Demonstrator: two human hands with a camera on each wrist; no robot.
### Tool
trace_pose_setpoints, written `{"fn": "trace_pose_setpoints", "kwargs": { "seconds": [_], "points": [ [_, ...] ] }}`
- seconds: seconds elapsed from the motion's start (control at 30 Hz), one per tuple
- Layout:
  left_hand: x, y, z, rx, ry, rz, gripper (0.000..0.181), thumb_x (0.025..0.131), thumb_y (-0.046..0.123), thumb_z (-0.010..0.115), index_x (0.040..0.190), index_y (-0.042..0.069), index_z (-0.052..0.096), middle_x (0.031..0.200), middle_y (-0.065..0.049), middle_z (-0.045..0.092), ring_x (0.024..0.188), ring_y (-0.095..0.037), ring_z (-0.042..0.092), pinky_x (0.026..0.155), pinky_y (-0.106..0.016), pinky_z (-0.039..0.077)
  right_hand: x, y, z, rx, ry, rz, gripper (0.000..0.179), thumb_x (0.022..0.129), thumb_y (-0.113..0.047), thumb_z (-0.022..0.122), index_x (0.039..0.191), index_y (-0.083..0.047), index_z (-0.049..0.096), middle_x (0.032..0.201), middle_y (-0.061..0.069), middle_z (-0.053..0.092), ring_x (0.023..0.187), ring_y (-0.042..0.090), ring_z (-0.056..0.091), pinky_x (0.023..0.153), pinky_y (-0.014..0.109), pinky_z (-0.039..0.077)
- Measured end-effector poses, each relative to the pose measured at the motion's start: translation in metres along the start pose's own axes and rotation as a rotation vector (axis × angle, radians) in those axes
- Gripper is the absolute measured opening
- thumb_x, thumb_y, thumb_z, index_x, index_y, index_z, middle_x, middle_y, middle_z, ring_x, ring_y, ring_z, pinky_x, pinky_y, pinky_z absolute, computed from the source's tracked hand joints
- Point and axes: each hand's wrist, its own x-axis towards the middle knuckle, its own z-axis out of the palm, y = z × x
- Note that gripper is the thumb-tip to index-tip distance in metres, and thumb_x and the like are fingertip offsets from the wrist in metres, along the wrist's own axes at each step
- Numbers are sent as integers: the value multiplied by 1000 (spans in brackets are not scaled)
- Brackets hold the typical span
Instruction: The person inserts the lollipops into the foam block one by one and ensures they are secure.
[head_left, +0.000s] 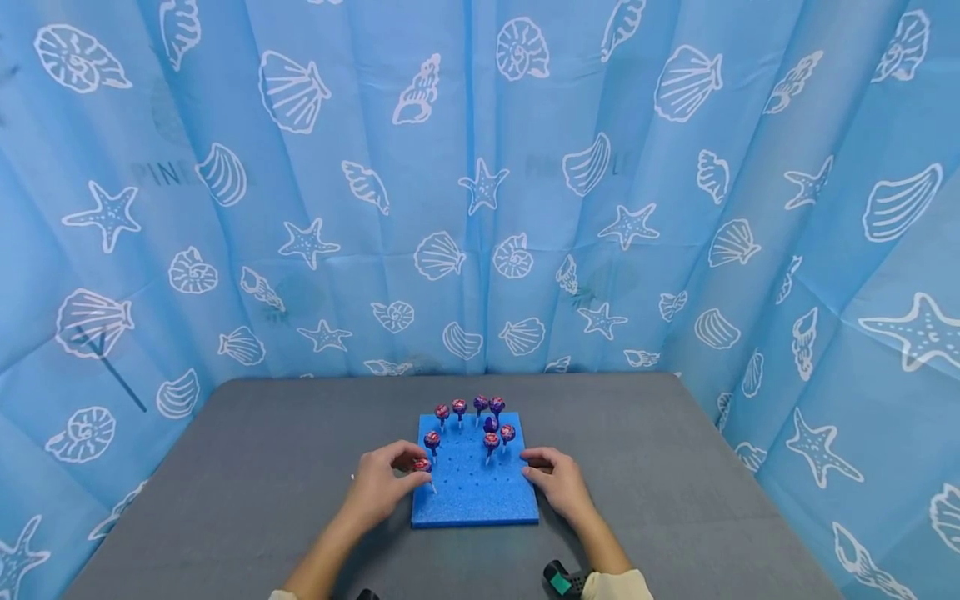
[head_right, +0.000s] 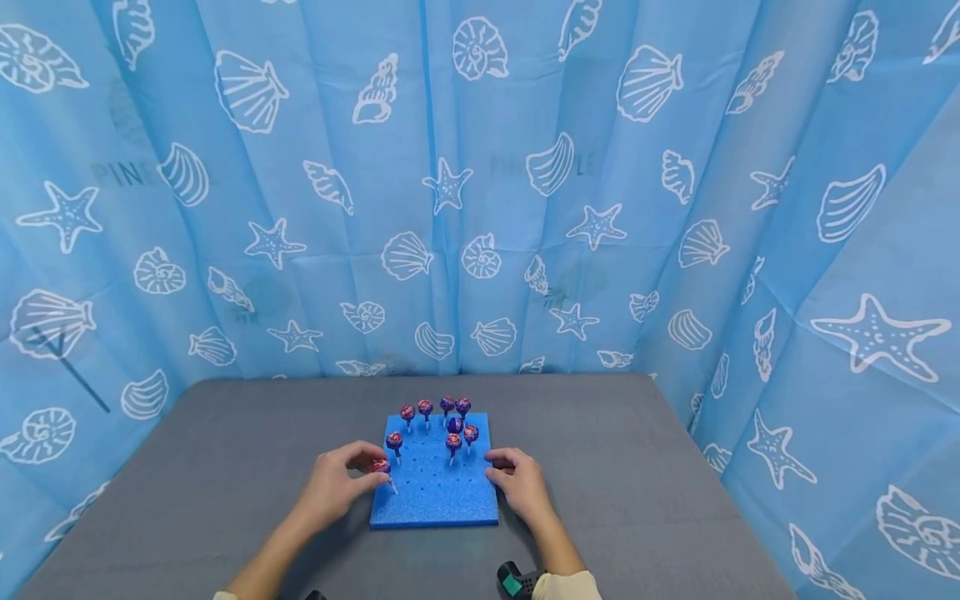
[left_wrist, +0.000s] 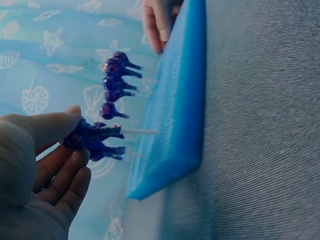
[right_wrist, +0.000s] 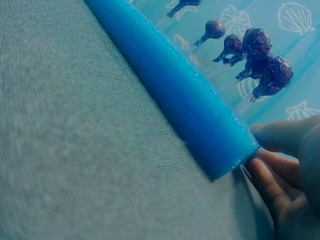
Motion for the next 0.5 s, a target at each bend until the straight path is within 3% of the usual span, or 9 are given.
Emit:
{"fn": "trace_pose_setpoints", "kwargs": {
  "seconds": [0.5],
  "points": [
    [0, -1, 11, 21, -41, 10, 23, 85, 17, 77, 106, 12, 70, 94, 7, 65, 90, -18, 62, 78, -33, 56, -1, 0, -1, 11, 0, -2, 18, 89, -4, 69, 107, -5, 70, 104, 8, 68, 96, 25, 64, 83, 38, 55]
  ]
}}
